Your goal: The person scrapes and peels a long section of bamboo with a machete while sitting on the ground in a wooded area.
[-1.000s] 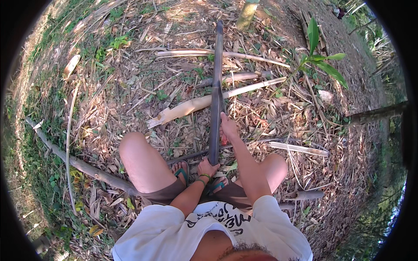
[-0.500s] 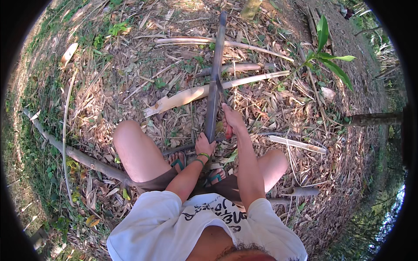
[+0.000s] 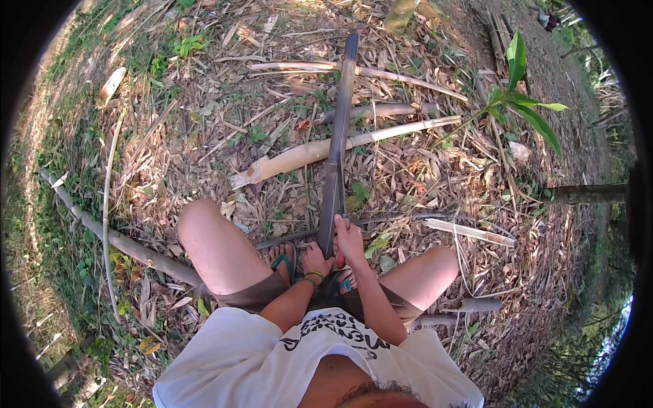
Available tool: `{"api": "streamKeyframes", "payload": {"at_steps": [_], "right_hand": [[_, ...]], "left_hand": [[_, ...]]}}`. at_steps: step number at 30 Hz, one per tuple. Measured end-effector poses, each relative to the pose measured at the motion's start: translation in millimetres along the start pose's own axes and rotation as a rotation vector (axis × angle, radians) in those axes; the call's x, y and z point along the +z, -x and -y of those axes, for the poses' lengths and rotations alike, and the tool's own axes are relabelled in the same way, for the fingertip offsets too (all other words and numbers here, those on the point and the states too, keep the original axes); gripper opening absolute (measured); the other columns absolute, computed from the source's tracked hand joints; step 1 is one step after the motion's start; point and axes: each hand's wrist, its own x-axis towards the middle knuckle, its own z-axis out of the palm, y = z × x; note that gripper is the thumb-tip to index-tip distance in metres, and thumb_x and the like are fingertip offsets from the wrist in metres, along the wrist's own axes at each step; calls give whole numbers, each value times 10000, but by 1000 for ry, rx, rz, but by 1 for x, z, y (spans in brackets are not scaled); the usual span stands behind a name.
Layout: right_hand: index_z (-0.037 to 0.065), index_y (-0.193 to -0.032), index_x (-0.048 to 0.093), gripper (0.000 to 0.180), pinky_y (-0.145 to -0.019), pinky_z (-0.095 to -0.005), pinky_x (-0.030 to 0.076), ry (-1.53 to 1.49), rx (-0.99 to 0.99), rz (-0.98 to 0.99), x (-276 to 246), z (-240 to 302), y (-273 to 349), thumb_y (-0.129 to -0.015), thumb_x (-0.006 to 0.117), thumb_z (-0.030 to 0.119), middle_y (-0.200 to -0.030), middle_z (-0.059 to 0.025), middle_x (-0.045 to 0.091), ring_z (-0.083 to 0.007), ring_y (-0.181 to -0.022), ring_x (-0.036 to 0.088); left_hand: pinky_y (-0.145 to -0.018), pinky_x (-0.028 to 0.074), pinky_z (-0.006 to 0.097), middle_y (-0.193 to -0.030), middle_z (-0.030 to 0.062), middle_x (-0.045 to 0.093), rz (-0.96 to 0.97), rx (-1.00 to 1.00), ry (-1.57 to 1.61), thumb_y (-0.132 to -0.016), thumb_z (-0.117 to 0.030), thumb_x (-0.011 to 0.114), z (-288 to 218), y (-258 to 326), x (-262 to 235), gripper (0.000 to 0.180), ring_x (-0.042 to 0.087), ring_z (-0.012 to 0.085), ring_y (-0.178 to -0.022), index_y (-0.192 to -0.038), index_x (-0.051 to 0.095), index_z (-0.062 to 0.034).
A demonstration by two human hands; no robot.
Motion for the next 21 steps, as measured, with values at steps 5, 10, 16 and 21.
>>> {"api": "streamKeyframes", "payload": {"at_steps": [5, 10, 16, 21], "right_hand": [[57, -812, 503, 429, -423, -297, 409, -89, 121, 54, -16, 19, -13, -994, 580, 438, -581, -9, 481, -123, -437, 454], [41, -805, 571, 398, -418, -294, 429, 45, -7, 44, -8, 24, -13, -983, 592, 397, -565, -35, 528, -133, -438, 513], [97, -766, 495, 362, -430, -281, 411, 83, 161, 121, -44, 57, -6, -977, 614, 365, -577, 8, 475, -108, -454, 461], [100, -765, 485, 375, -436, -279, 408, 7, 143, 122, -31, 64, 12, -970, 633, 376, -583, 13, 464, -107, -451, 434]], "left_hand": [[-970, 468, 460, -1210, 230, 542, -336, 50, -165, -693, -350, 834, -34, -3, -6, 726, 530, 391, -1191, -1187, 427, -8], [-962, 461, 454, -1175, 216, 554, -345, 133, -120, -710, -354, 813, -43, -78, 8, 676, 542, 382, -1152, -1144, 437, 4], [-918, 502, 462, -1080, 201, 566, -231, 138, -40, -690, -251, 841, -49, -69, -8, 595, 577, 390, -1074, -1059, 447, 0], [-895, 512, 476, -1077, 222, 568, -263, 170, 6, -675, -236, 839, -39, -61, -4, 609, 579, 408, -1065, -1062, 440, 13]]}}
